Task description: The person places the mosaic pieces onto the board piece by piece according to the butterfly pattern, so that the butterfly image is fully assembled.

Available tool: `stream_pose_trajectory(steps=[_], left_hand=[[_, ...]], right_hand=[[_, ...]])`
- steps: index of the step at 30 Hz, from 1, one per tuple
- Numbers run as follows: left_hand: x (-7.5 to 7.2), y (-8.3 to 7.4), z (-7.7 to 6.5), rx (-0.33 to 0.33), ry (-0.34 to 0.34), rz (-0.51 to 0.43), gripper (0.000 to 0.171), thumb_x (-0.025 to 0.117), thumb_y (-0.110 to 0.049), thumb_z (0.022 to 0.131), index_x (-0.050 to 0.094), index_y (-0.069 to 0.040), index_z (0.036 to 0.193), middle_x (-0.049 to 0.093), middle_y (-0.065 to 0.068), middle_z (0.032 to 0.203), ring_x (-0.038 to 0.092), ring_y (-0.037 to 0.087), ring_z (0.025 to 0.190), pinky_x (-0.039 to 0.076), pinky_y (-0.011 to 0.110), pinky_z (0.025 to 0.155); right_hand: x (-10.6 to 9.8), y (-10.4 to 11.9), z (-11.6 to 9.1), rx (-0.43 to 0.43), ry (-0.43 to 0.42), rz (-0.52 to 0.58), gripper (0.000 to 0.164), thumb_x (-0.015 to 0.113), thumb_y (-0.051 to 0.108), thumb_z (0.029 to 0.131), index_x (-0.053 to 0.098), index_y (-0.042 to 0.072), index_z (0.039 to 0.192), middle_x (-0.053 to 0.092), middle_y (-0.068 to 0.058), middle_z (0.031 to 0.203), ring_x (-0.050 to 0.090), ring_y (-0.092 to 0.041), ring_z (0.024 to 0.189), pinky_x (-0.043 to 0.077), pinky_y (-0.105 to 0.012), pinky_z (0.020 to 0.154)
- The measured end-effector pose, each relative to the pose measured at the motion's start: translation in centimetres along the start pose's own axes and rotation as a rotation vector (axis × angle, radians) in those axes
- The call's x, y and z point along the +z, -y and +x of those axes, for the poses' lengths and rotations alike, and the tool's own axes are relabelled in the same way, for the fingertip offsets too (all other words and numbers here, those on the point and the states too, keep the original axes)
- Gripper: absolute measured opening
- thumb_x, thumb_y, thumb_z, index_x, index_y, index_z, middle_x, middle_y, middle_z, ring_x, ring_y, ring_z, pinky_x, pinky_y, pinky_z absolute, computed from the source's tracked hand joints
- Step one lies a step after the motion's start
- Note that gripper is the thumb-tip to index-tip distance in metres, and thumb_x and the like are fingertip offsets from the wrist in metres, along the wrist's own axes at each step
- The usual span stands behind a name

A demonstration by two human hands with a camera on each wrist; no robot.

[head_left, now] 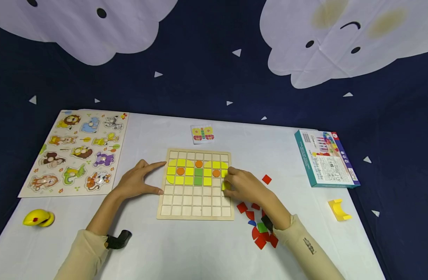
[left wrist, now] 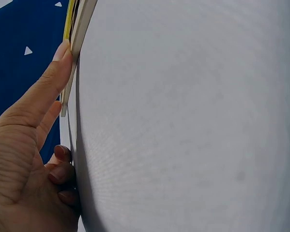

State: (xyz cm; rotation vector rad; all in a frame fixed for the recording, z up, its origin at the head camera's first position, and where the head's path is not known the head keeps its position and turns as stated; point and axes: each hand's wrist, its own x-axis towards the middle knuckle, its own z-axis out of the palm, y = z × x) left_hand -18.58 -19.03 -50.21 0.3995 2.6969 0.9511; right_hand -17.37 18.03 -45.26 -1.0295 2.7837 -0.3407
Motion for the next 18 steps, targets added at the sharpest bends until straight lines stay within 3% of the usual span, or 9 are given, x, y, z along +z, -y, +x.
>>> stream_pose_trajectory(steps=[11, 18], left_hand=[[0.1, 0.0, 0.0, 0.000, 0.001, 0.000, 0.100, 0.093, -0.045, 0.059, 0.051, -0.023, 0.146, 0.040, 0.005, 0.091, 0.038, 0.019, 0.074, 0.032, 0.032, 0.065], [0.0, 0.0, 0.0, 0.004, -0.004, 0.011, 0.099, 0.093, -0.046, 0.059, 0.051, -0.022, 0.146, 0.040, 0.005, 0.091, 0.037, 0.018, 0.074, 0.032, 0.032, 0.065]], right_hand=[[0.5, 0.7, 2.3, -0.029, -0.007, -0.041, 0.011, 0.075, 0.015, 0.086, 0.071, 0.007, 0.092, 0.053, -0.002, 0.083, 0.045, -0.013, 0.069, 0.043, -0.027, 0.066], [0.7, 1.0, 3.1, -0.035, -0.015, 0.024, 0.009, 0.072, 0.011, 0.090, 0.070, 0.004, 0.097, 0.061, -0.004, 0.090, 0.054, -0.013, 0.074, 0.050, -0.029, 0.072]])
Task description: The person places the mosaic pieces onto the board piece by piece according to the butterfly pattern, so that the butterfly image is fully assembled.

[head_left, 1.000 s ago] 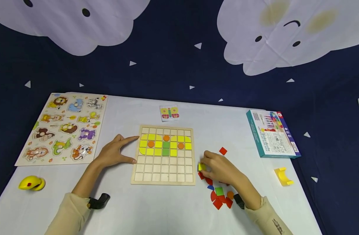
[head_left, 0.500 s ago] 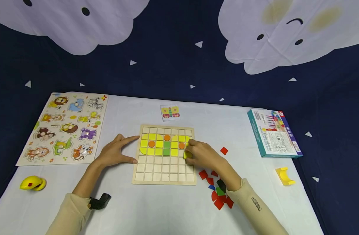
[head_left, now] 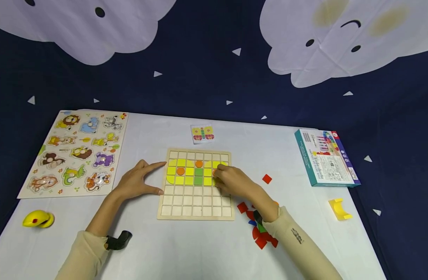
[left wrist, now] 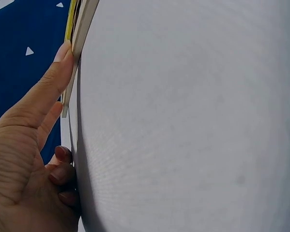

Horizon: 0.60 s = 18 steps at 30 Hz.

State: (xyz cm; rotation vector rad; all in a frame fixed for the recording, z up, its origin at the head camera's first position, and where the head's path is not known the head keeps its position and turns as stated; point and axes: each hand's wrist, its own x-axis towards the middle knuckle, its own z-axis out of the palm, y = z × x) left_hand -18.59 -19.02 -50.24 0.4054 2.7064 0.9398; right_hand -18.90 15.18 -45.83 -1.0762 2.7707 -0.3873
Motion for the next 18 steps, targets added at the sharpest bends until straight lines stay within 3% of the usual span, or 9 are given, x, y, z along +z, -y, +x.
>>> stream_pose_trajectory(steps=[9, 18], left_hand=[[0.0, 0.0, 0.0, -0.007, 0.000, -0.002, 0.099, 0.093, -0.044, 0.060, 0.050, -0.022, 0.147, 0.042, 0.007, 0.093, 0.040, 0.019, 0.076, 0.033, 0.032, 0.066], [0.0, 0.0, -0.1, -0.001, 0.002, 0.004, 0.099, 0.092, -0.045, 0.061, 0.050, -0.022, 0.147, 0.042, 0.007, 0.093, 0.039, 0.019, 0.076, 0.032, 0.032, 0.066]], right_hand=[[-0.1, 0.6, 0.0, 0.036, 0.018, 0.000, 0.011, 0.072, 0.011, 0.090, 0.070, 0.003, 0.097, 0.063, -0.005, 0.092, 0.056, -0.015, 0.076, 0.052, -0.030, 0.073], [-1.8, -0.4, -2.7, 0.096, -0.043, 0.025, 0.021, 0.076, 0.017, 0.088, 0.075, 0.005, 0.105, 0.062, -0.003, 0.092, 0.053, -0.012, 0.076, 0.050, -0.027, 0.072]])
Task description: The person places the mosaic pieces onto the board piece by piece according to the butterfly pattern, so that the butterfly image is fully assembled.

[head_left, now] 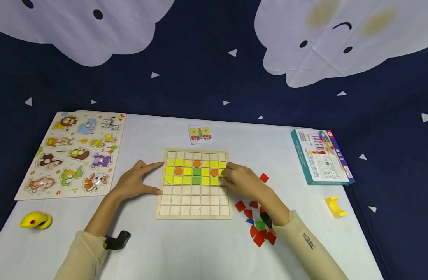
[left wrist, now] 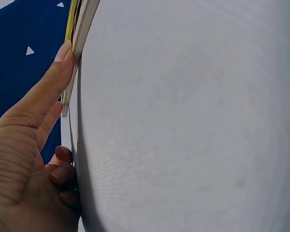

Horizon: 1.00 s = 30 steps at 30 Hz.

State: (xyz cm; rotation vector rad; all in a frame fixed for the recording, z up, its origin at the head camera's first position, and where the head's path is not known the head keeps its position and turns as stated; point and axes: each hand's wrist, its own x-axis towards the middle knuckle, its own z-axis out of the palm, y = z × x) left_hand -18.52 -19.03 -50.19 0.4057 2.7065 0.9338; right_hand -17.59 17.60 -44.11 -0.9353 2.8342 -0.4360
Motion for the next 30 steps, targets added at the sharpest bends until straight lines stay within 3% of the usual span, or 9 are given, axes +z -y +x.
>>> stream_pose_trajectory(steps=[11, 16, 22, 30], left_hand=[[0.0, 0.1, -0.1, -0.002, -0.003, -0.006, 0.098, 0.092, -0.044, 0.061, 0.050, -0.023, 0.146, 0.042, 0.007, 0.093, 0.039, 0.019, 0.074, 0.032, 0.032, 0.064], [0.1, 0.1, -0.1, 0.002, -0.007, -0.008, 0.098, 0.093, -0.044, 0.060, 0.050, -0.023, 0.146, 0.041, 0.007, 0.092, 0.039, 0.019, 0.073, 0.031, 0.032, 0.064], [0.1, 0.1, -0.1, -0.004, -0.004, -0.006, 0.098, 0.093, -0.044, 0.060, 0.050, -0.023, 0.147, 0.041, 0.007, 0.093, 0.039, 0.019, 0.074, 0.031, 0.032, 0.064], [0.1, 0.1, -0.1, -0.009, -0.001, -0.007, 0.098, 0.093, -0.043, 0.061, 0.050, -0.022, 0.147, 0.041, 0.007, 0.092, 0.039, 0.020, 0.074, 0.031, 0.032, 0.065]], right_hand=[[-0.3, -2.4, -4.7, 0.134, 0.004, -0.071, 0.027, 0.081, 0.017, 0.082, 0.075, 0.001, 0.103, 0.064, -0.006, 0.093, 0.058, -0.015, 0.076, 0.056, -0.032, 0.076], [0.1, -3.3, -6.6, 0.198, 0.021, -0.068, 0.027, 0.084, 0.022, 0.079, 0.076, 0.003, 0.097, 0.058, -0.003, 0.088, 0.052, -0.013, 0.072, 0.053, -0.031, 0.071], [0.8, -4.0, -8.0, 0.204, 0.019, -0.076, 0.029, 0.084, 0.026, 0.079, 0.076, 0.004, 0.095, 0.058, -0.003, 0.089, 0.051, -0.012, 0.072, 0.053, -0.030, 0.071], [1.3, -4.4, -8.4, 0.192, 0.000, -0.081, 0.027, 0.084, 0.023, 0.079, 0.076, 0.004, 0.096, 0.060, -0.004, 0.089, 0.054, -0.013, 0.073, 0.054, -0.032, 0.073]])
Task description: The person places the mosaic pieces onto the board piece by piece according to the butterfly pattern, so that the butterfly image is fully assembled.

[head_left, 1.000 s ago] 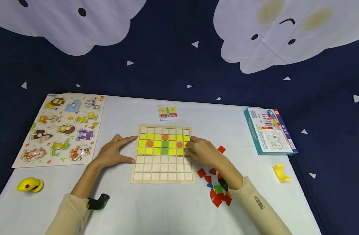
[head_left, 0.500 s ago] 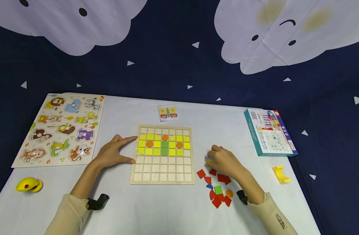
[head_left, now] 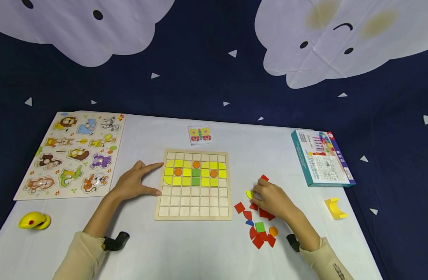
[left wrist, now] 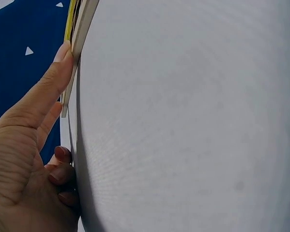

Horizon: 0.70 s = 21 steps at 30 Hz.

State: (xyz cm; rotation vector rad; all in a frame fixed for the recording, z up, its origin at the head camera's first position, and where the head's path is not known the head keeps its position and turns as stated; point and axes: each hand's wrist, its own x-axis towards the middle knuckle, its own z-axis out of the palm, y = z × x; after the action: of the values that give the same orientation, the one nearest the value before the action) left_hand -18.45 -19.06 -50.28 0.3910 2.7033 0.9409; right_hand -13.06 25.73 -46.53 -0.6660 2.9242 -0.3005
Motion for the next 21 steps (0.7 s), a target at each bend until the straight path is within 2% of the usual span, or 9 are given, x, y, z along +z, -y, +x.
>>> stream_pose_trajectory(steps=[7, 13, 17, 21], left_hand=[[-0.02, -0.04, 0.00, 0.000, -0.001, -0.006, 0.098, 0.093, -0.042, 0.060, 0.050, -0.022, 0.146, 0.041, 0.007, 0.092, 0.038, 0.019, 0.074, 0.030, 0.032, 0.064], [-0.03, -0.02, 0.00, 0.004, -0.002, 0.000, 0.098, 0.093, -0.043, 0.061, 0.050, -0.022, 0.146, 0.041, 0.007, 0.092, 0.039, 0.019, 0.074, 0.031, 0.032, 0.064], [-0.09, -0.04, -0.05, 0.001, -0.003, 0.000, 0.098, 0.093, -0.043, 0.060, 0.050, -0.022, 0.146, 0.041, 0.007, 0.092, 0.039, 0.019, 0.074, 0.031, 0.032, 0.064], [-0.11, -0.06, -0.05, -0.003, -0.001, -0.005, 0.099, 0.093, -0.043, 0.060, 0.050, -0.022, 0.147, 0.041, 0.007, 0.092, 0.038, 0.020, 0.074, 0.031, 0.032, 0.064]], right_hand=[[0.09, -0.07, 0.09, -0.019, -0.023, 0.010, 0.023, 0.082, 0.016, 0.080, 0.076, 0.003, 0.098, 0.062, -0.005, 0.092, 0.057, -0.015, 0.075, 0.056, -0.033, 0.076], [-0.01, -0.14, 0.27, -0.020, -0.025, 0.011, 0.026, 0.081, 0.010, 0.080, 0.075, 0.004, 0.105, 0.061, -0.004, 0.091, 0.054, -0.013, 0.074, 0.054, -0.028, 0.072], [-0.10, -0.03, 0.38, -0.015, -0.042, 0.003, 0.028, 0.082, 0.013, 0.079, 0.075, 0.004, 0.105, 0.061, -0.005, 0.093, 0.054, -0.014, 0.075, 0.055, -0.030, 0.074], [0.10, 0.21, 0.57, -0.001, -0.067, -0.008, 0.029, 0.085, 0.020, 0.077, 0.074, 0.002, 0.096, 0.059, -0.005, 0.090, 0.051, -0.013, 0.071, 0.054, -0.031, 0.070]])
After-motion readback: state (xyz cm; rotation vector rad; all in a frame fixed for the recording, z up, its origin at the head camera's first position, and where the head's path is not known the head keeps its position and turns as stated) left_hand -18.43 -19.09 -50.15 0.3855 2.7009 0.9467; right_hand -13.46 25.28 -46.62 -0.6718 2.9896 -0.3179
